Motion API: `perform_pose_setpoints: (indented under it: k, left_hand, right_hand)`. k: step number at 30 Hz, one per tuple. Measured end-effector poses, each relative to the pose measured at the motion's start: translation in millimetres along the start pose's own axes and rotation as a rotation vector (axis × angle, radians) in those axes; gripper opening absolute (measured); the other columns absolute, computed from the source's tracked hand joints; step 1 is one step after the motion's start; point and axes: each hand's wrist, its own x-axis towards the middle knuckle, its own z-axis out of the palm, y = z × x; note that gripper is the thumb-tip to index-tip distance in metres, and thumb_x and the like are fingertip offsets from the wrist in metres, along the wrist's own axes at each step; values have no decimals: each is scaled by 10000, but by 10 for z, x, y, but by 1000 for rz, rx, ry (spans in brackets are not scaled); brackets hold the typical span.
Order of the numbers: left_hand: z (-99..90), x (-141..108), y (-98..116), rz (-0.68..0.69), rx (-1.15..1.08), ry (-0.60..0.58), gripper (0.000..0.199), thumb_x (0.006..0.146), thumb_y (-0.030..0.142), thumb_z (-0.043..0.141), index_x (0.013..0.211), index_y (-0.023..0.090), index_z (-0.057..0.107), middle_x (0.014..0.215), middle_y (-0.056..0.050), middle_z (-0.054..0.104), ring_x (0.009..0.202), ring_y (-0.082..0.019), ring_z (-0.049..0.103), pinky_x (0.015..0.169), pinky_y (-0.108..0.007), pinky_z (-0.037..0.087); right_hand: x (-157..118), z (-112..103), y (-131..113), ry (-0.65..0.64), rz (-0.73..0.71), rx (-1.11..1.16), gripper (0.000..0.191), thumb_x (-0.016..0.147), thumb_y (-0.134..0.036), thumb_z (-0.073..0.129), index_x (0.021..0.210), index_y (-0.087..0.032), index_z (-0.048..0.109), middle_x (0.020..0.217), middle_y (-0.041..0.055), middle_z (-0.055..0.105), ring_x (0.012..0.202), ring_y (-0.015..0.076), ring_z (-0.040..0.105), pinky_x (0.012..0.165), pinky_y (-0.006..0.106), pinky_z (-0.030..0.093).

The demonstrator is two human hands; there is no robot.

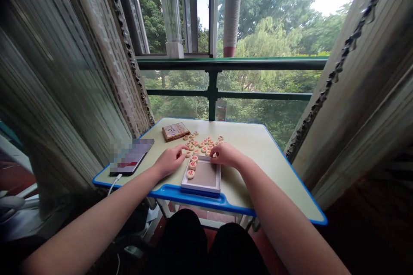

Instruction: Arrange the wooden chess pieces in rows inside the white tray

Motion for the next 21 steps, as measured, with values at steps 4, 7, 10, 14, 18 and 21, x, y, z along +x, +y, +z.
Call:
perform_pose_setpoints:
  k: [4, 7, 10, 14, 18, 21]
  left_hand:
    - [-63, 207, 95, 136, 196, 3, 308, 835, 251, 436, 1078, 194, 618, 894, -62, 674, 806, -190, 613, 687, -271, 433]
    - [-87, 535, 197, 278, 268, -51, 272, 831, 229, 426, 931, 185, 675, 943, -82, 666, 899, -211, 598, 756, -290, 449]
    - [-46, 853, 235, 321, 182, -57, 263, 800, 181, 452, 937, 185, 676, 943, -59, 673, 912, -194, 591, 814, -288, 453]
    - [98, 1019, 125, 307, 54, 51, 273, 809, 160, 439, 965, 158, 662, 949, -62, 675, 938, -184, 584, 872, -296, 441]
    - [193, 962, 6, 318, -16, 45, 260, 797, 175, 454, 939, 164, 671, 917, -55, 675, 913, -182, 581, 882, -305, 433]
    - [171, 902, 23, 308, -52, -73, 255, 774, 204, 475, 904, 167, 691, 856, -46, 677, 804, -167, 587, 806, -285, 454]
  right_hand:
    - [-7, 12, -8, 10, -32, 12, 166, 682, -216, 629, 809, -182, 731, 682, 13, 655, 569, 105, 508, 551, 208, 364]
    - [13, 50, 3, 46, -23, 15, 168, 685, -209, 618, 805, -180, 732, 652, 9, 646, 551, 102, 495, 548, 207, 359]
    - [28, 71, 19, 98, -18, -6, 170, 693, -206, 597, 795, -184, 732, 648, 12, 646, 561, 106, 501, 561, 209, 362]
    - [24, 44, 34, 86, -31, -12, 172, 687, -200, 583, 773, -199, 731, 644, 7, 650, 561, 105, 504, 559, 210, 353]
    - [31, 1, 78, 120, -7, 28, 209, 733, -230, 533, 795, -189, 728, 632, 14, 647, 554, 108, 506, 554, 217, 344]
    - [48, -26, 153, 238, 111, 13, 247, 761, -227, 491, 823, -189, 728, 637, 20, 654, 563, 116, 520, 556, 225, 344]
